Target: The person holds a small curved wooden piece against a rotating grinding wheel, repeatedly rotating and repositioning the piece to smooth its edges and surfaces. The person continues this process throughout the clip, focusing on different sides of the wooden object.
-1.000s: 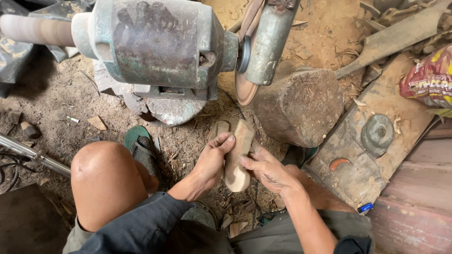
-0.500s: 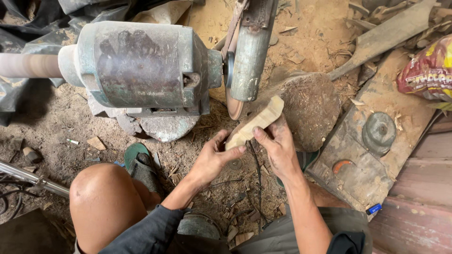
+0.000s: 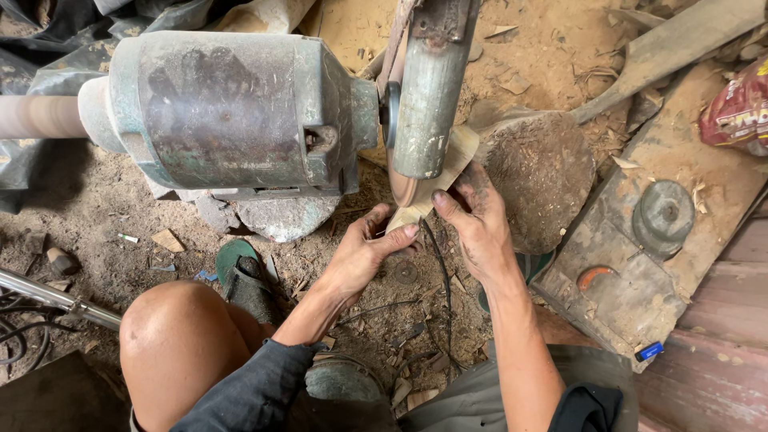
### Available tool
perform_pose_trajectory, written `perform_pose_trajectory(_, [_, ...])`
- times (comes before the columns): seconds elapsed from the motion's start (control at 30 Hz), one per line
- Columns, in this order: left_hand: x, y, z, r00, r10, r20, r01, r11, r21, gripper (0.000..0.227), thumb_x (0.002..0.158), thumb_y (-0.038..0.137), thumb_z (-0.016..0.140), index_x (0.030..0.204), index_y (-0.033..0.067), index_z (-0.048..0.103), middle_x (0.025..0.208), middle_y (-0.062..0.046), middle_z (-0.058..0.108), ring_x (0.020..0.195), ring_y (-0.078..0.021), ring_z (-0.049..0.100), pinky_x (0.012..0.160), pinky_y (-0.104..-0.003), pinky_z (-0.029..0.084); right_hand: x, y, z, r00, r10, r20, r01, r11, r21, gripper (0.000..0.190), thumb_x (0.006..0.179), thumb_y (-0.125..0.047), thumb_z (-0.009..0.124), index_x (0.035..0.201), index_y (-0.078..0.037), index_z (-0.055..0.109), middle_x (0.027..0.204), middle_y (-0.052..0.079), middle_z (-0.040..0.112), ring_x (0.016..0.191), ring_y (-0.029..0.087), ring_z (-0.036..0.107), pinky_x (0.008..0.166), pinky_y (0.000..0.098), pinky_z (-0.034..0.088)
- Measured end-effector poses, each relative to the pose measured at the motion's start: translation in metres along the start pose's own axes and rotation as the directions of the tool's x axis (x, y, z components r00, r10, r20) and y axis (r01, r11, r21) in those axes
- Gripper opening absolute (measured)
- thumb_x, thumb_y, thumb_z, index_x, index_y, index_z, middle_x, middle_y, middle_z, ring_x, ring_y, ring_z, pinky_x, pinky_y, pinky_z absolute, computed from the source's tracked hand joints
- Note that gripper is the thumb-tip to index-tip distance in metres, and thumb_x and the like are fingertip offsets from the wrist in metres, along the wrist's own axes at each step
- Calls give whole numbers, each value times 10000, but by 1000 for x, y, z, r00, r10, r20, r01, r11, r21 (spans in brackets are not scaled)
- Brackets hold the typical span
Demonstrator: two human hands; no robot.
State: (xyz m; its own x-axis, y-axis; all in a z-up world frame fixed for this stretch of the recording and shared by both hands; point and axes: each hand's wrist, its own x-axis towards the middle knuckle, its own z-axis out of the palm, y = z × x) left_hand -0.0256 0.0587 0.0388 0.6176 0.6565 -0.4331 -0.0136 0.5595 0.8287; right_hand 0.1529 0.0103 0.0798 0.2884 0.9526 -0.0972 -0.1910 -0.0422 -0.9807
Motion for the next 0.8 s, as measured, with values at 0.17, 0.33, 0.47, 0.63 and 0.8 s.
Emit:
perform_pose_trajectory(0.17, [3,1,1,1000,-22,-5,22,999,-39,996,794,374,800,1498,-145,324,1328,-282,649,1101,-260,701,1079,-402,461,3,2,-1,999,19,-44,-20,1000,-17,796,867,-212,790,1521,32,408,1479,185,561,1394,292,512,1214,448,376])
perform_pose_trajectory(0.33, [4,3,0,999,-41,-22,39,998,-51,993,792,368,798,1504,-134,321,1299,-268,666,1055,-259,707,1070,-406,467,5,4,-4,998,6,-62,-15,990,-142,808,848,-266,797,1513,9,431,1480,181,574,1387,299,532,1199,486,400])
perform_pose_trajectory(0.47, [4,1,1,998,-51,-31,49,997,-67,969,792,370,799,1496,-134,364,1273,-257,686,1032,-246,703,1066,-424,465,8,11,-6,999,-1,-50,-8,983,-182,795,850,-309,796,1504,-8,460,1464,188,600,1385,316,544,1198,524,399])
perform_pose_trajectory(0.63, [2,2,1,993,-101,-58,97,993,-67,957,793,364,792,1500,-101,346,1261,-241,695,1018,-241,710,1098,-435,423,13,17,-10,999,-2,-46,-10,964,-265,711,869,-304,766,1473,-33,506,1434,178,635,1366,320,573,1179,535,415])
perform_pose_trajectory(0.8, [2,2,1,994,-93,-63,89,994,-70,926,799,360,789,1486,-112,385,1232,-241,704,991,-227,715,1085,-454,434,13,22,-11,1000,-13,-14,10,972,-233,666,882,-255,756,1467,-52,509,1425,178,636,1346,314,588,1164,535,442])
